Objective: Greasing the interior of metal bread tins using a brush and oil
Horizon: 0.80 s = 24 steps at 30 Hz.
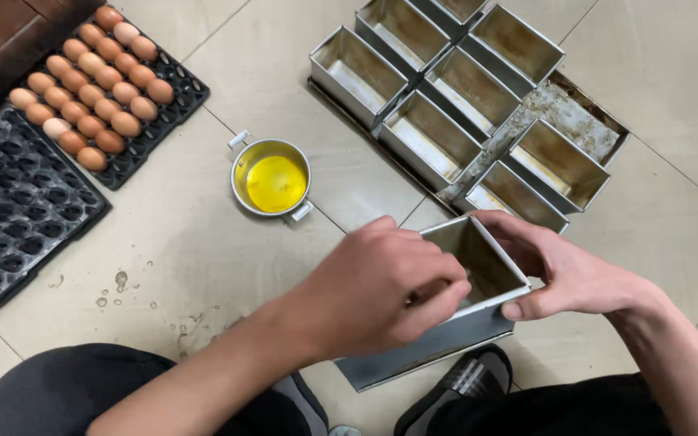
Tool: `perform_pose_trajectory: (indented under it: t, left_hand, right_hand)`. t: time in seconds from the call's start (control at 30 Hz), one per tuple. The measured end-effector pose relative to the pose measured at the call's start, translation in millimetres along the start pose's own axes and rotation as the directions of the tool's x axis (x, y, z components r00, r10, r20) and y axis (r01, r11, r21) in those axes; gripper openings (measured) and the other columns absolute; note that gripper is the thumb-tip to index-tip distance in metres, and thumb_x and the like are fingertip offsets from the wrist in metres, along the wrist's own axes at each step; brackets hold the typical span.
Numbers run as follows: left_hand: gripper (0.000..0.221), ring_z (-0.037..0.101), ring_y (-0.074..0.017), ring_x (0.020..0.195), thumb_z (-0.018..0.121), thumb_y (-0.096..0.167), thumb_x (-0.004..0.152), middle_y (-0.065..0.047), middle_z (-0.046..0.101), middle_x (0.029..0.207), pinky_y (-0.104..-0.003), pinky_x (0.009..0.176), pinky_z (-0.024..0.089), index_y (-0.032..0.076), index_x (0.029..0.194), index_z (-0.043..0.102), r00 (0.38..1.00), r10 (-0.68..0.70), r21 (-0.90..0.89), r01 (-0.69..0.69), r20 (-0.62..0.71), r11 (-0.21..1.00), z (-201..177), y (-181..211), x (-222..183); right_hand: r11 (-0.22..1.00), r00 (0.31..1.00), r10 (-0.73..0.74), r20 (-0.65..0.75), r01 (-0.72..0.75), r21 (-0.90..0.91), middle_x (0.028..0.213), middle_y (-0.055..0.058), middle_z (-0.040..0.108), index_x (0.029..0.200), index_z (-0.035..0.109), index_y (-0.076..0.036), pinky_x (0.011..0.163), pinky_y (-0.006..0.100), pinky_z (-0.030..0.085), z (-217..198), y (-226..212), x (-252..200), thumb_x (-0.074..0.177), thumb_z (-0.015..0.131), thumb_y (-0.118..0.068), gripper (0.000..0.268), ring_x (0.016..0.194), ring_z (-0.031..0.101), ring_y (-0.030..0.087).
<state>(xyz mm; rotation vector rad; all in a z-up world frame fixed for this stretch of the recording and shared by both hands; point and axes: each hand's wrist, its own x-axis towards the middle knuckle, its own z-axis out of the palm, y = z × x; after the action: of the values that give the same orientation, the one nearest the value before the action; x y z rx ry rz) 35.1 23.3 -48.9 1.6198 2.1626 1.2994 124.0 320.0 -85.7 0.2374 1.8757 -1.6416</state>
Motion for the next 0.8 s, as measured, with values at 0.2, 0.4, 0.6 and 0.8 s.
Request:
perform_pose_trajectory:
  t: [0.2,0.4,0.6,0.8]
  left_hand:
    - [0.017,0.072,-0.0180,0.073,0.064,0.016,0.111,0.002,0.081,0.088,-0.045,0.084,0.040,0.011,0.101,0.077,0.986,0.025,-0.026,-0.030,-0.167,0.999,-67,9,19]
    - [0.023,0.064,-0.0145,0.063,0.063,0.021,0.113,0.006,0.075,0.077,-0.040,0.078,0.040,0.014,0.095,0.076,0.998,-0.008,-0.099,0.003,-0.054,0.995,-68,12,5]
    - [0.020,0.077,-0.0217,0.077,0.070,0.026,0.110,0.009,0.086,0.089,-0.052,0.089,0.045,0.020,0.096,0.083,0.993,-0.020,0.065,0.012,0.120,0.998,-17,-10,-18]
    - [0.032,0.067,-0.0136,0.067,0.056,0.022,0.115,0.003,0.083,0.085,-0.043,0.088,0.041,0.014,0.093,0.078,0.997,-0.007,-0.020,0.005,-0.075,1.000,-86,28,0]
  right_hand:
    - [1.000,1.000,0.016,0.025,-0.016,-0.013,0.151,0.003,0.078,0.172,0.051,-0.012,0.108,0.033,0.061,5,-3,-1,0.059,0.102,-0.031,0.125,0.134,0.076,0.016]
    - [0.999,0.999,0.040,-0.024,-0.040,-0.009,0.155,0.003,0.077,0.174,0.047,-0.012,0.112,0.034,0.060,6,1,-4,0.057,0.102,-0.022,0.130,0.139,0.075,0.017]
    - [0.988,0.998,0.068,-0.003,-0.067,-0.137,0.137,0.000,0.084,0.169,0.056,-0.015,0.088,0.032,0.062,14,0,-2,0.055,0.102,-0.024,0.123,0.124,0.079,0.011]
    - [0.998,0.998,0.062,-0.003,-0.062,0.010,0.138,0.007,0.083,0.170,0.054,-0.012,0.094,0.035,0.063,13,-8,-2,0.053,0.101,-0.033,0.128,0.120,0.079,0.019]
